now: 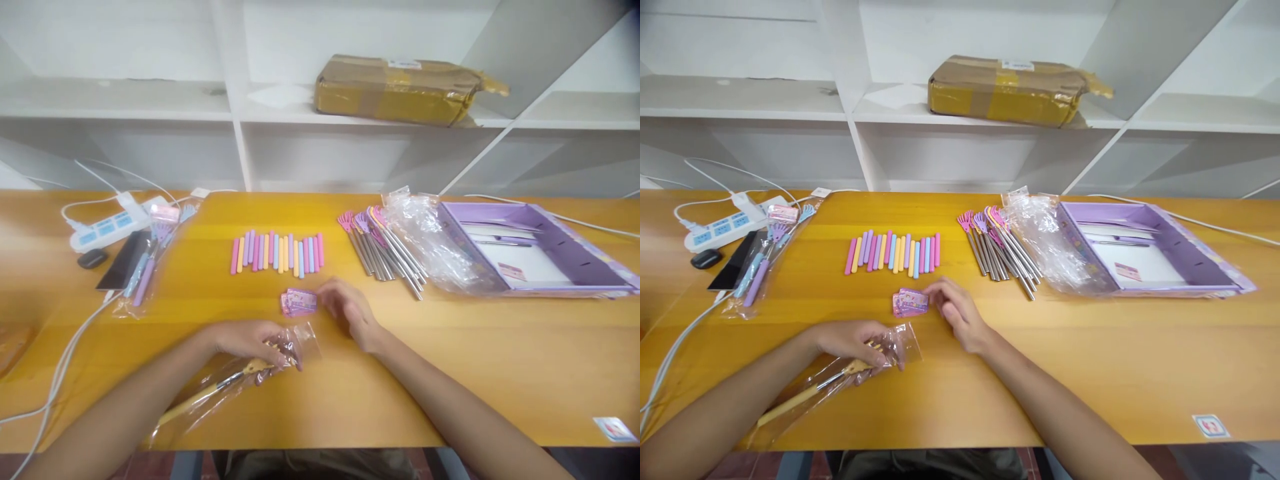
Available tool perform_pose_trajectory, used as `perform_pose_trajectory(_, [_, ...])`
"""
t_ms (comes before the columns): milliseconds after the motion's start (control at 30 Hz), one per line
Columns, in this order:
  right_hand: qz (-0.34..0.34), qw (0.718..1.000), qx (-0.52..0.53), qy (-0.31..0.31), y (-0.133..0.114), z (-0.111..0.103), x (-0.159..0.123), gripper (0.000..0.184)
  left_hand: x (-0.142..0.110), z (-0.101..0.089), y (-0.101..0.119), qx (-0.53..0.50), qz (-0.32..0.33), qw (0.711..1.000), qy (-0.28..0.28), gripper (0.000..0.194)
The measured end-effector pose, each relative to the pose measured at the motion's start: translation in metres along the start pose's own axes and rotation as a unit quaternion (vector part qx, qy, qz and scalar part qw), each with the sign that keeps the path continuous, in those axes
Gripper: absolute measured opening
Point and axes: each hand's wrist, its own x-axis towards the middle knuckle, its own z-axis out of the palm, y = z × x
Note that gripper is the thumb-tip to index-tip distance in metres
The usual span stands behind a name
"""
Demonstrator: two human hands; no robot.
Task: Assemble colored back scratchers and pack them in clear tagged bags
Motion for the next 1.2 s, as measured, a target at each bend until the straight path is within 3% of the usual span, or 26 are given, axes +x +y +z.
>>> perform_pose_trajectory(67, [-0.016,0.995,0.023,-0.097,-0.011,0.007,-0.007,0.077,0.000,0.002,-0.001,-0.002,-0.006,1.000,0.017,0.040])
perform_pose_trajectory(133, [0.005,0.985,0.012,-0.170,-0.023,0.018,-0.013,0.063,0.000,0.004,-0.002,-0.015,-0.023,0.999,0.019,0.038])
perform_pose_trajectory(200, [0.034,0.980,-0.002,-0.197,-0.031,0.025,-0.016,0.049,-0.001,0.005,-0.005,-0.052,-0.040,0.998,0.003,0.039])
perform_pose_trajectory(267, [0.045,0.988,-0.001,-0.146,-0.033,0.022,-0.015,0.043,-0.001,0.004,-0.009,-0.090,-0.039,0.995,-0.031,0.044])
perform_pose_trajectory(333, [0.038,0.999,0.008,0.036,-0.031,0.008,-0.012,0.043,0.001,0.001,-0.015,-0.121,-0.027,0.990,-0.065,0.047])
perform_pose_trajectory(400, [0.024,0.971,0.014,0.239,-0.029,-0.011,-0.006,0.046,0.003,-0.002,-0.019,-0.136,-0.008,0.989,-0.063,0.045])
perform_pose_trajectory(433, [0.022,0.960,0.014,0.279,-0.030,-0.022,-0.003,0.046,0.004,-0.004,-0.021,-0.139,-0.002,0.989,-0.052,0.043])
perform_pose_trajectory(533, [0.026,0.969,0.004,0.246,-0.034,-0.047,0.004,0.048,0.007,-0.005,-0.022,-0.132,0.007,0.991,-0.030,0.043])
perform_pose_trajectory(667, [0.015,0.923,0.083,0.376,-0.034,-0.060,0.005,0.040,0.006,-0.002,-0.015,-0.110,0.001,0.994,-0.012,0.046])
perform_pose_trajectory(700, [0.027,0.926,0.117,0.358,-0.032,-0.058,0.004,0.038,0.005,-0.001,-0.013,-0.105,-0.003,0.994,-0.009,0.044])
perform_pose_trajectory(833, [0.069,0.965,0.211,0.137,-0.022,-0.037,0.003,0.051,0.004,-0.001,-0.011,-0.097,-0.015,0.995,-0.009,0.038])
perform_pose_trajectory(867, [0.068,0.968,0.209,0.120,-0.020,-0.032,0.004,0.048,0.004,-0.002,-0.011,-0.098,-0.016,0.995,-0.006,0.037])
perform_pose_trajectory(900, [0.067,0.968,0.198,0.137,-0.018,-0.029,0.006,0.045,0.004,-0.002,-0.011,-0.101,-0.017,0.995,-0.004,0.036])
perform_pose_trajectory(967, [0.070,0.951,0.172,0.247,-0.013,-0.035,0.010,0.040,0.003,-0.001,-0.010,-0.116,-0.025,0.993,-0.011,0.035])
perform_pose_trajectory(1067, [0.058,0.891,0.133,0.430,-0.007,-0.079,0.016,0.035,0.001,0.003,-0.009,-0.120,-0.055,0.990,-0.043,0.035])
perform_pose_trajectory(1200, [0.033,0.878,0.090,0.469,-0.003,-0.185,0.026,0.032,-0.001,0.005,-0.010,-0.072,-0.065,0.994,-0.042,0.035])
